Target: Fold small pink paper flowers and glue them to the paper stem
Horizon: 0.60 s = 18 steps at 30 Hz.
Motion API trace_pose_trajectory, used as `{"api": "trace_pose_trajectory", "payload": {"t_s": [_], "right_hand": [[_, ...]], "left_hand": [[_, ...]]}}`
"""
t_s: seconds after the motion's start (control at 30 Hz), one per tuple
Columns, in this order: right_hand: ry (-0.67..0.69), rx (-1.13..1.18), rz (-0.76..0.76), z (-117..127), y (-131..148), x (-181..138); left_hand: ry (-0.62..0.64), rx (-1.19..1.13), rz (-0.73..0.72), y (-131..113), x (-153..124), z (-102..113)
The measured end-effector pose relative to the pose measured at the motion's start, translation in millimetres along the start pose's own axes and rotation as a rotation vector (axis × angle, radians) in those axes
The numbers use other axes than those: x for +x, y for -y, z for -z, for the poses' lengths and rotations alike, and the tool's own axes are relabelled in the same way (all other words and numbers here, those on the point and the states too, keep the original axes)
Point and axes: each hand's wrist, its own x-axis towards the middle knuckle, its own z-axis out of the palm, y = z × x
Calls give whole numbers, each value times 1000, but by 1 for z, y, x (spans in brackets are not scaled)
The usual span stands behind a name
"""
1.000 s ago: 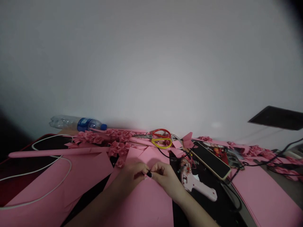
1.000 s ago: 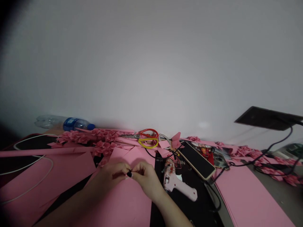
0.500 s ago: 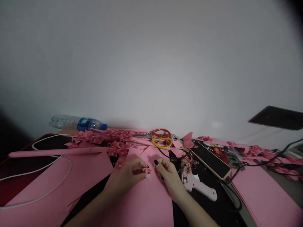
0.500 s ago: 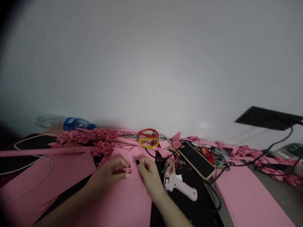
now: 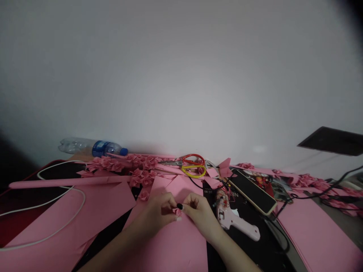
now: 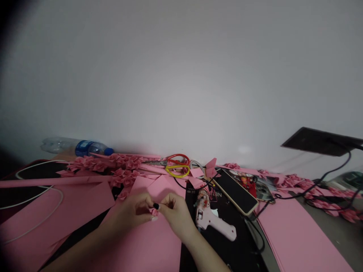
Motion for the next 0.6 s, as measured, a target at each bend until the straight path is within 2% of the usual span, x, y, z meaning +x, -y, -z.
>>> {"api": "trace_pose_trajectory", "payload": {"t_s": [0.4,0.6], "right_hand": [[-20,24,-21,0,1,1],[35,7,-42,2,1,1]], "left_hand": [[11,34,-22,-3,0,2],[5,74,-46,-2,1,3]]}}
